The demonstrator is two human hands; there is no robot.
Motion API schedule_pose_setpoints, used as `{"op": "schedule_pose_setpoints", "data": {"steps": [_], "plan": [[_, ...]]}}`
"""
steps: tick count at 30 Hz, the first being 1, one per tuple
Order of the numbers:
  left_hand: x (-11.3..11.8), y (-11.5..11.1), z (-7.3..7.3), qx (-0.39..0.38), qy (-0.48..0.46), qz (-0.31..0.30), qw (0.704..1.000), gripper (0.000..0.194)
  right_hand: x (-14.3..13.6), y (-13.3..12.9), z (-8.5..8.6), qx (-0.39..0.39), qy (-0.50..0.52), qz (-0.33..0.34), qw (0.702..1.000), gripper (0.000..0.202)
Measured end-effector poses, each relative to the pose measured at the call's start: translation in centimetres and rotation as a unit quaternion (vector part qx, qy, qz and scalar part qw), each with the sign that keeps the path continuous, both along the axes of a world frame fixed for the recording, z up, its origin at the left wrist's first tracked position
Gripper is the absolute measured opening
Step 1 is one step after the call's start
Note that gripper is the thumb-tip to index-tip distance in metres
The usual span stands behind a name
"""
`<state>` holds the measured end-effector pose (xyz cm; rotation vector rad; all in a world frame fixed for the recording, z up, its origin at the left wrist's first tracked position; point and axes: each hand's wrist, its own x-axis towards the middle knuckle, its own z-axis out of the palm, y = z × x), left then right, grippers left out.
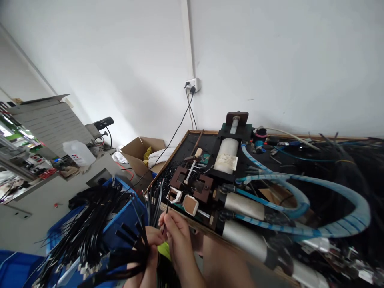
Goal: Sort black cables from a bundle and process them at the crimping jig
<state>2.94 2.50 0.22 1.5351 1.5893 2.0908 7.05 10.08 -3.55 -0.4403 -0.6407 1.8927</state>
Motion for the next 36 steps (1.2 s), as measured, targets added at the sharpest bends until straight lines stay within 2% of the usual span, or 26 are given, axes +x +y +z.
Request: {"op": "schedule_pose_setpoints", "data": {"steps": [4,11,17,24,27,32,36], "plan": [[-0.3,-0.8,-0.2,0.007,0.005,-0.018,1.000,0.040,0.2,-0.5,0.1,0.044,-0.073,-0.012,0.996,0.054],[-1.6,-1.7,-1.5,0.005,-0.017,-0.039,0.999,0.036,0.6,-1.5,1.5,0.096,-0.177,-0.054,0.978,0.048],[-1.9,-2.0,-1.9,-0.006,0.015,-0.054,0.998,0.044,-0.1,-1.4,0.7,0.123,-0.238,-0.074,0.961,0.046],[-1.8,-1.7,-2.6,0.010,-0.008,-0.070,0.997,0.042,0.2,-1.5,1.1,0.190,-0.290,-0.138,0.928,0.039],[-1.7,-1.6,-2.9,0.007,-0.008,-0.079,0.997,0.043,0.5,-1.7,1.4,0.242,-0.304,-0.167,0.906,0.036],[-1.5,-1.5,-2.9,0.029,-0.003,-0.086,0.996,0.041,1.1,-2.4,2.1,0.286,-0.334,-0.230,0.868,0.031],[-1.4,-1.6,-2.9,0.035,-0.001,-0.085,0.996,0.037,1.5,-2.5,2.7,0.318,-0.346,-0.233,0.851,0.031]]}}
